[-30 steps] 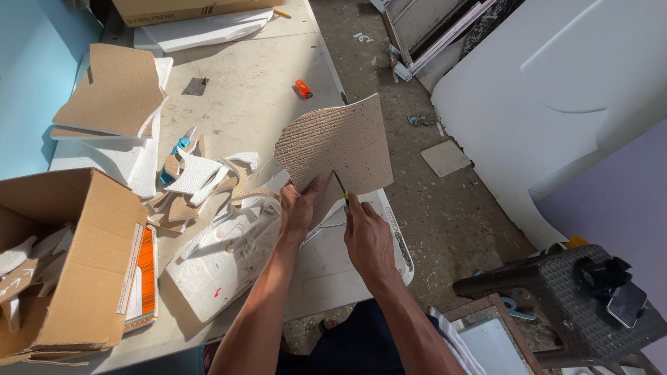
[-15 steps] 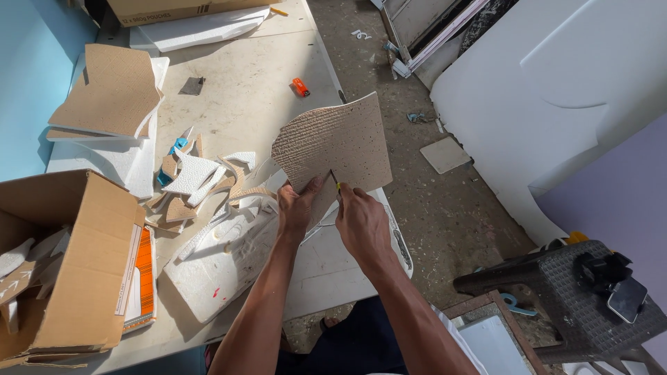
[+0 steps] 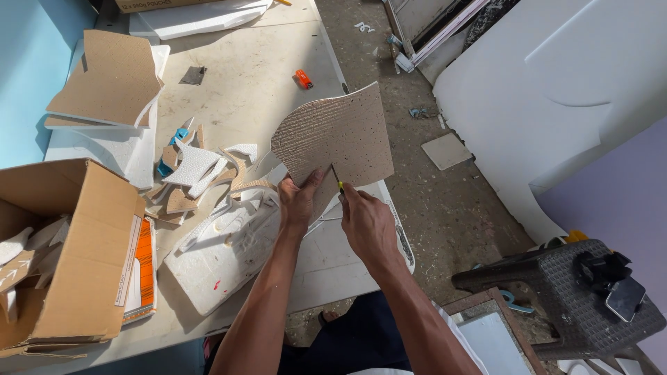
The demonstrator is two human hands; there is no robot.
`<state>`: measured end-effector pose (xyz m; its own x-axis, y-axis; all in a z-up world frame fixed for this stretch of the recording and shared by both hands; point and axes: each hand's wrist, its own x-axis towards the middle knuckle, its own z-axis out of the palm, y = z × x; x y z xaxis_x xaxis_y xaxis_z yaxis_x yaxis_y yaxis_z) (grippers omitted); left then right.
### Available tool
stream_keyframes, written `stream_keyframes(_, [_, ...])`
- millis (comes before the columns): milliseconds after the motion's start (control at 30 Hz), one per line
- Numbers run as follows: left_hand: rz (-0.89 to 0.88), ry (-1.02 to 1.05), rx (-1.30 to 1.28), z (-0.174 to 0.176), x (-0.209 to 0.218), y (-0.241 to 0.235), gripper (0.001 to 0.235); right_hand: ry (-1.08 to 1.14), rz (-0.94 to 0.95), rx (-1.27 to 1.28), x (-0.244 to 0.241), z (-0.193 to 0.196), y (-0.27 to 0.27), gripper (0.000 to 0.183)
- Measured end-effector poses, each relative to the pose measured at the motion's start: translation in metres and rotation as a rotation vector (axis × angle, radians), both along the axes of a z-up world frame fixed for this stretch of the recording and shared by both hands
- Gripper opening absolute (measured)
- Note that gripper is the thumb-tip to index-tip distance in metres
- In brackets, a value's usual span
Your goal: The person uses a yellow utility knife to cut a piece of corrugated cardboard on a white table. They trim the edges and then cut a curved shape from the center of the piece.
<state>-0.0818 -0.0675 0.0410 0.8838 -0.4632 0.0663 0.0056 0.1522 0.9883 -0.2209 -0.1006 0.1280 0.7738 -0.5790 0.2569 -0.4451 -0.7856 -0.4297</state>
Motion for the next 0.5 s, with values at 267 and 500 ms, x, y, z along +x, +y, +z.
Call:
stream_keyframes(267, [-0.080,0.047,0.090,-0.001,0.007,0.010,0.049,-0.131,0.008,0.023,0.015,-0.006,-0.013,0.026])
stream_keyframes(500, [-0.052,0.144,0.029,0.018,0.002,0.004,0.043,-0.099,0.009,-0.070,0.007,-0.016,-0.025,0.029])
